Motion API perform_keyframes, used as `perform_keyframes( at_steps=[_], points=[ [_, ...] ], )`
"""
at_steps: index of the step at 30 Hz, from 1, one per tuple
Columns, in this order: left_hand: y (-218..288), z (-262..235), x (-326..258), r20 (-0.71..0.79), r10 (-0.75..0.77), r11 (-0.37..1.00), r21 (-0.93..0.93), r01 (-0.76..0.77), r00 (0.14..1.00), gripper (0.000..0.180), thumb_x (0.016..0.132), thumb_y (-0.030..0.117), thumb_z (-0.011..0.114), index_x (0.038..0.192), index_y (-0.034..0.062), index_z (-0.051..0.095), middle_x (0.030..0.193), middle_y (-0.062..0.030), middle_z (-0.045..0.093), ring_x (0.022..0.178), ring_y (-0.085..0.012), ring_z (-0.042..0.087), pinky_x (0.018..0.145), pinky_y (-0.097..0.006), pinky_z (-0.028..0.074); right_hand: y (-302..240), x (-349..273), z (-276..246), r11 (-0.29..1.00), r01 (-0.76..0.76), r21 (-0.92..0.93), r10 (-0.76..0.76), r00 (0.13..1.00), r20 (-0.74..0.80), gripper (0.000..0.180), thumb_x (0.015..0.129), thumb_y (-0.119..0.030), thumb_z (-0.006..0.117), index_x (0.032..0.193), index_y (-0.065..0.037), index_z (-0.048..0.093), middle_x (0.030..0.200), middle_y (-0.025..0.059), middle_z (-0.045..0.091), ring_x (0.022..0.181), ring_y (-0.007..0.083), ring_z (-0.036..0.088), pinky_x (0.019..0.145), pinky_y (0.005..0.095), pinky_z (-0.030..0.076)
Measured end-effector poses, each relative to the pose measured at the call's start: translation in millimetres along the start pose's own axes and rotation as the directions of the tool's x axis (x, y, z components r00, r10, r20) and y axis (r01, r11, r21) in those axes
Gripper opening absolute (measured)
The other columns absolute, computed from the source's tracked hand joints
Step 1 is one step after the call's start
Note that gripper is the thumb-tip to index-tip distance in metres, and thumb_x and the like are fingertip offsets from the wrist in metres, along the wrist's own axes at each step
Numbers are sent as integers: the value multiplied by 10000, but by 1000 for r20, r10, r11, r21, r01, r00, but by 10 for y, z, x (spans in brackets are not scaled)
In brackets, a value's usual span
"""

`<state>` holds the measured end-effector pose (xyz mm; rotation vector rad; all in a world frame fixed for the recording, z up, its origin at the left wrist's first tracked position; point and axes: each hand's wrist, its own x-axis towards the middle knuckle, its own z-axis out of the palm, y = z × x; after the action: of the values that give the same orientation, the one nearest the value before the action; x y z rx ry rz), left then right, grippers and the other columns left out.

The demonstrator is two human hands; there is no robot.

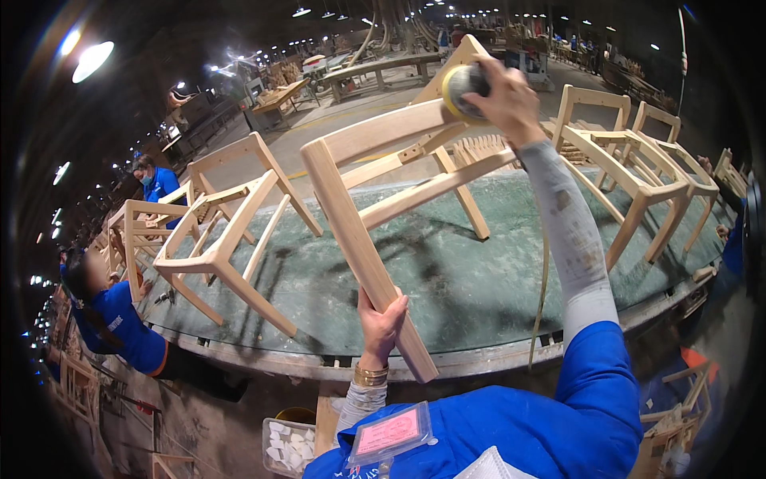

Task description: The person uses a handheld orbital sander to smooth the legs and frame of unfinished wooden chair frames on a rotating workbench. They repeatedly reposition the chair to access different legs and sections, then move the finished unit aside to process the next one.

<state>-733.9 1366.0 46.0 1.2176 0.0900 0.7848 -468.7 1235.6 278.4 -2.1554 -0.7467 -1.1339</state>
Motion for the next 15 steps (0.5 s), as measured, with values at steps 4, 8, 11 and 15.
perform_keyframes(
  at_steps=[4,8,11,15],
  points=[
    [46,-15,-6,-2,-1,1000,2,1,1000,401,758,-5,655,1083,34,423,824,-54,554,668,-118,561,587,-253,481,661,-930,-156,891,-69,449,136,984,-118,681,635,-244,802,1244,-166,507,1068,124,607,986,294,591,842,396,481],
    [25,-16,13,30,57,993,101,-59,998,352,871,210,559,1129,7,430,800,-78,536,655,-142,543,592,-274,473,982,-2303,-186,909,-375,181,350,924,156,725,595,-205,804,1248,-146,493,1102,143,576,997,309,582,839,413,483],
    [-35,-84,24,18,-111,960,-256,112,994,486,938,469,375,1087,13,454,795,-90,531,655,-154,532,590,-285,461,1175,-3127,258,863,-494,-105,479,737,476,810,566,-235,807,1289,-203,442,1057,179,562,975,365,580,814,438,488],
    [9,-58,21,-40,-153,932,-338,131,987,717,914,630,213,1227,27,441,778,-89,517,656,-177,521,583,-291,445,1213,-3901,688,810,-503,-301,571,559,602,851,565,-218,796,1320,-237,403,1067,218,534,947,416,582,788,472,490]
  ],
)
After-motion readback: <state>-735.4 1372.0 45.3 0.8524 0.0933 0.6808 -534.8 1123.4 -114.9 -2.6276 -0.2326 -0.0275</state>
